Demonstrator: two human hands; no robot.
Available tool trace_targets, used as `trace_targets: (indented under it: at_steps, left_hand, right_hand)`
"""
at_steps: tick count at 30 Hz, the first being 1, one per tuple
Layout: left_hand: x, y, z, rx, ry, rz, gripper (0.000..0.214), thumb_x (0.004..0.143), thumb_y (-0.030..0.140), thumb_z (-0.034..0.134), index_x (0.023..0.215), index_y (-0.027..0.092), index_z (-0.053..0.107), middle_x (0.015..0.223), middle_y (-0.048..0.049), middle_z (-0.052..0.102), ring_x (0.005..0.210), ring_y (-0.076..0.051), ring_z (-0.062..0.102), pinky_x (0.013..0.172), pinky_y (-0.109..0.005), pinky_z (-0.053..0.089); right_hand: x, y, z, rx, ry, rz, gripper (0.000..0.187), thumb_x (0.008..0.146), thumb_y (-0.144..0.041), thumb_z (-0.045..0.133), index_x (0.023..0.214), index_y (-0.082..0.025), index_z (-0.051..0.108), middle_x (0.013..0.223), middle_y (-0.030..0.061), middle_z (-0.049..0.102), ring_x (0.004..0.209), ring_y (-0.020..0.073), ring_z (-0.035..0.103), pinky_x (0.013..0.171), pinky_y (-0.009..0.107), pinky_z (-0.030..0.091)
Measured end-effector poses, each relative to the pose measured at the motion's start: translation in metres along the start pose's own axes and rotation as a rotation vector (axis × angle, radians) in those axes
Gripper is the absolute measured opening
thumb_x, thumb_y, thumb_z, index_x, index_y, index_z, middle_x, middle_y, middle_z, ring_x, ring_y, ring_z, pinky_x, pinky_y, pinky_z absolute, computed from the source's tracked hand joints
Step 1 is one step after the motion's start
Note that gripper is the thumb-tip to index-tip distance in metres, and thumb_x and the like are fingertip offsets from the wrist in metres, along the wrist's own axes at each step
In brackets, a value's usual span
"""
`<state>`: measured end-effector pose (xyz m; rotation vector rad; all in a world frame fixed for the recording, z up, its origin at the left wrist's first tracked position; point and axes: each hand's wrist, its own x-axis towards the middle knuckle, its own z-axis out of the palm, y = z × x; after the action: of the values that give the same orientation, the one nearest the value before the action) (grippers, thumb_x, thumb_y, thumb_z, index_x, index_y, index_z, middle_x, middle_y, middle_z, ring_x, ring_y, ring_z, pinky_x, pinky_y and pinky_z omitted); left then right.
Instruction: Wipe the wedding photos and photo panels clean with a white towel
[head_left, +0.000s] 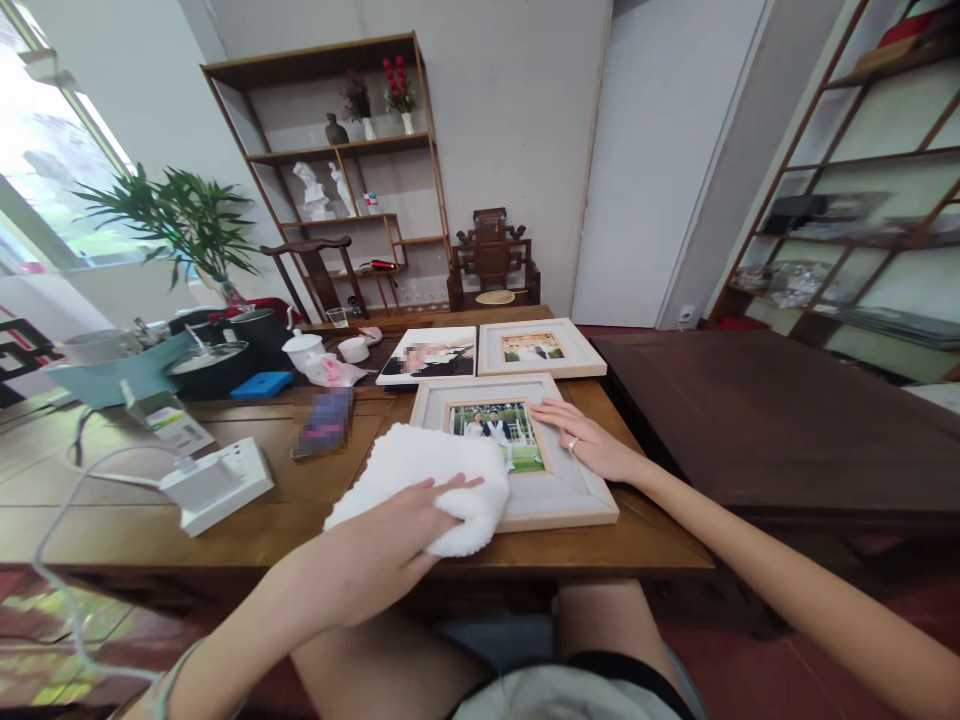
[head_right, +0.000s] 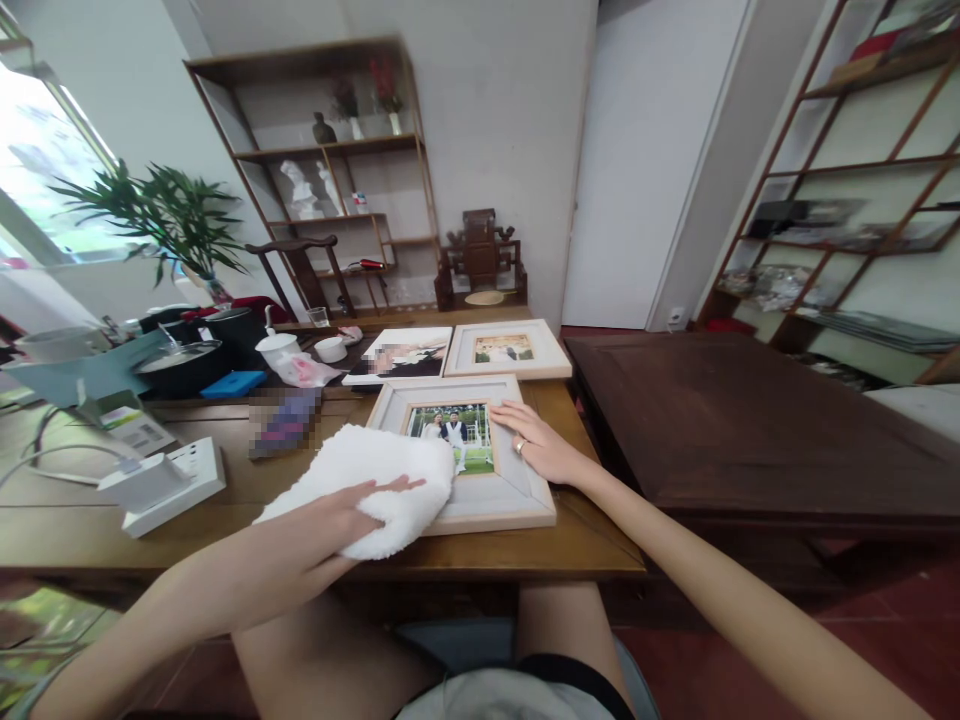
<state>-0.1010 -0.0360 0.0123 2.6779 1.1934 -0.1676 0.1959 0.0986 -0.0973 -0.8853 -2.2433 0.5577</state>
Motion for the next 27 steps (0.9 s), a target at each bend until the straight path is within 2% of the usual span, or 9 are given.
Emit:
trace_targets:
  at_steps: [3, 5, 9, 12, 14, 18, 21, 24, 27]
  left_hand:
    - [0.016, -0.006, 0.012, 0.099, 0.114, -0.008, 0.034, 0.08, 0.0, 0.042, 0.101, 0.016, 0.063, 0.147, -0.0086, 0.033, 0.134, -0.024, 0.034, 0.109, -0.041, 0.033]
    - [0.035, -0.02, 0.015, 0.206, 0.171, -0.044, 0.036, 0.076, -0.003, 0.043, 0.099, 0.014, 0.064, 0.147, -0.0128, 0.032, 0.132, -0.026, 0.036, 0.108, -0.044, 0.033]
    - [0.077, -0.066, 0.002, 0.384, 0.326, -0.159, 0.042, 0.075, -0.006, 0.04, 0.105, 0.009, 0.064, 0.147, -0.0182, 0.028, 0.129, -0.03, 0.041, 0.103, -0.044, 0.039]
    - [0.099, -0.097, -0.01, 0.455, 0.434, -0.251, 0.045, 0.074, -0.008, 0.035, 0.107, 0.003, 0.062, 0.149, -0.0212, 0.02, 0.134, -0.035, 0.031, 0.103, -0.051, 0.035]
    - [0.109, -0.105, -0.01, 0.46, 0.439, -0.244, 0.046, 0.072, -0.009, 0.035, 0.106, 0.004, 0.062, 0.151, -0.0189, 0.017, 0.136, -0.035, 0.025, 0.104, -0.052, 0.034]
    - [0.118, -0.091, 0.001, 0.436, 0.314, -0.112, 0.051, 0.069, -0.011, 0.036, 0.107, 0.011, 0.062, 0.152, -0.0112, 0.018, 0.137, -0.029, 0.026, 0.108, -0.047, 0.031]
    - [0.112, -0.069, 0.005, 0.402, 0.193, -0.08, 0.049, 0.073, -0.01, 0.037, 0.112, 0.011, 0.058, 0.15, -0.0137, 0.024, 0.135, -0.029, 0.03, 0.105, -0.047, 0.034]
    - [0.091, -0.042, 0.002, 0.338, 0.118, -0.043, 0.035, 0.078, -0.004, 0.04, 0.103, 0.011, 0.06, 0.147, -0.0172, 0.031, 0.131, -0.028, 0.038, 0.1, -0.043, 0.04]
    - [0.059, -0.008, -0.001, 0.292, 0.069, -0.005, 0.028, 0.081, 0.0, 0.041, 0.095, 0.013, 0.062, 0.14, -0.0156, 0.043, 0.124, -0.027, 0.047, 0.096, -0.04, 0.044]
  right_hand:
    - [0.0, 0.0, 0.0, -0.005, -0.001, -0.013, 0.049, 0.087, -0.018, 0.039, 0.134, -0.028, 0.047, 0.143, 0.0032, 0.044, 0.137, 0.0234, 0.028, 0.113, 0.053, 0.022]
    - [-0.001, 0.001, 0.0, -0.015, -0.005, -0.02, 0.047, 0.089, -0.021, 0.038, 0.135, -0.027, 0.046, 0.144, 0.0039, 0.043, 0.138, 0.0237, 0.028, 0.113, 0.053, 0.021]
    - [0.0, 0.003, -0.001, -0.032, -0.013, -0.049, 0.045, 0.092, -0.027, 0.037, 0.136, -0.024, 0.045, 0.144, 0.007, 0.043, 0.137, 0.0251, 0.028, 0.112, 0.054, 0.022]
    - [0.0, 0.006, -0.001, -0.036, -0.017, -0.072, 0.045, 0.093, -0.03, 0.036, 0.136, -0.023, 0.045, 0.143, 0.0089, 0.044, 0.137, 0.0258, 0.028, 0.112, 0.054, 0.022]
    - [0.0, 0.007, 0.0, -0.037, -0.016, -0.075, 0.045, 0.093, -0.031, 0.036, 0.136, -0.023, 0.044, 0.143, 0.009, 0.044, 0.137, 0.0256, 0.028, 0.112, 0.054, 0.023]
    - [0.0, 0.006, 0.0, -0.038, -0.019, -0.064, 0.044, 0.093, -0.03, 0.036, 0.136, -0.023, 0.045, 0.143, 0.0086, 0.043, 0.138, 0.025, 0.028, 0.112, 0.053, 0.022]
    - [0.0, 0.004, -0.001, -0.036, -0.022, -0.059, 0.044, 0.092, -0.027, 0.036, 0.136, -0.024, 0.045, 0.144, 0.0075, 0.043, 0.138, 0.0242, 0.027, 0.112, 0.053, 0.022]
    - [0.001, 0.003, -0.001, -0.033, -0.029, -0.056, 0.046, 0.091, -0.024, 0.037, 0.136, -0.022, 0.045, 0.144, 0.0081, 0.043, 0.138, 0.0242, 0.027, 0.113, 0.053, 0.021]
    - [0.001, 0.003, -0.001, -0.028, -0.027, -0.048, 0.047, 0.09, -0.022, 0.038, 0.136, -0.023, 0.045, 0.144, 0.0074, 0.043, 0.138, 0.0241, 0.027, 0.113, 0.053, 0.021]
